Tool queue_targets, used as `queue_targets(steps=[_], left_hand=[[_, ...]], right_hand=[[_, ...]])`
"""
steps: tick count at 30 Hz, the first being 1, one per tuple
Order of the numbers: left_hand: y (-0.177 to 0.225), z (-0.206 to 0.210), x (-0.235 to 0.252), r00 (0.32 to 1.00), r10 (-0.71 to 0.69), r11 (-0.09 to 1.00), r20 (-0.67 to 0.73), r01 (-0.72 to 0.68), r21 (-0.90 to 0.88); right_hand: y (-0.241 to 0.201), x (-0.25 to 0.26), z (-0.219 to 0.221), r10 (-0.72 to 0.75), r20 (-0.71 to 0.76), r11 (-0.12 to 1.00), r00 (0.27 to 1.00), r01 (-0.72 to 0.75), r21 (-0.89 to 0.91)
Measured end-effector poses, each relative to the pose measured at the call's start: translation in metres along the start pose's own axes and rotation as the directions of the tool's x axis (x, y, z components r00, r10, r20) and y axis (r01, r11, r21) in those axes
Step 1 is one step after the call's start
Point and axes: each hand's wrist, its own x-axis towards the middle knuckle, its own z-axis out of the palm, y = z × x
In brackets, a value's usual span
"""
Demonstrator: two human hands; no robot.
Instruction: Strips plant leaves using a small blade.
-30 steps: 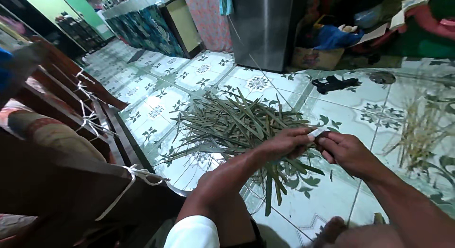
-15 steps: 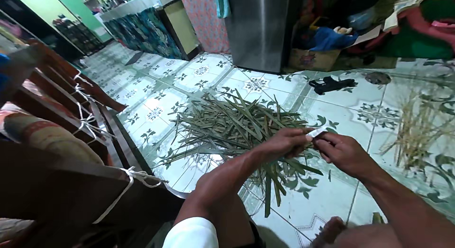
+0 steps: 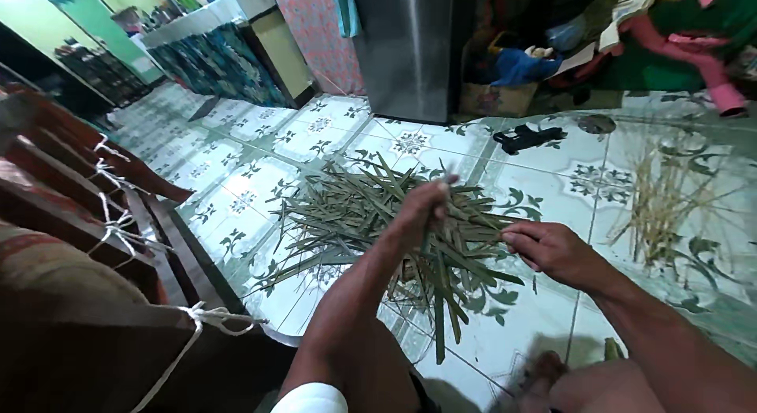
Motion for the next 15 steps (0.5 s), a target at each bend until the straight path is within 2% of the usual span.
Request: queue_targets(steps=[2, 3, 7, 9, 12, 15], left_hand=[[0.0, -0.013, 0.004, 1.0, 0.018, 0.997, -0.003, -0.018, -0.072], [-0.006, -0.01, 0.004, 0.999, -0.006, 0.999, 0.032, 0.008, -0.049], [-0.028, 0.032, -0.009, 0.965, -0.141, 0.98, 0.221, 0.105, 0.17], [-0.019, 0.03, -0.011, 0.972, -0.127, 0.985, 0.198, 0.099, 0.144], [-0.004, 0.008, -0.008, 0.993, -0.036, 0.999, 0.109, 0.037, -0.01], [-0.013, 0.004, -0.003, 0.991, -0.016, 0.998, 0.132, 0.023, -0.051]], right_hand=[[0.001, 0.001, 0.0, -0.024, -0.006, 1.0, 1.0, 0.024, -0.017], [0.0, 0.002, 0.002, -0.025, -0.013, 0.999, 1.0, 0.025, -0.02], [-0.006, 0.008, 0.011, 0.005, -0.075, 1.0, 0.997, -0.005, -0.003], [-0.008, 0.006, 0.009, -0.01, -0.064, 1.0, 0.998, 0.01, -0.009], [-0.007, 0.002, 0.004, -0.016, -0.03, 1.0, 0.999, 0.016, 0.006], [-0.009, 0.003, 0.005, 0.003, -0.023, 0.999, 1.0, -0.002, 0.038]])
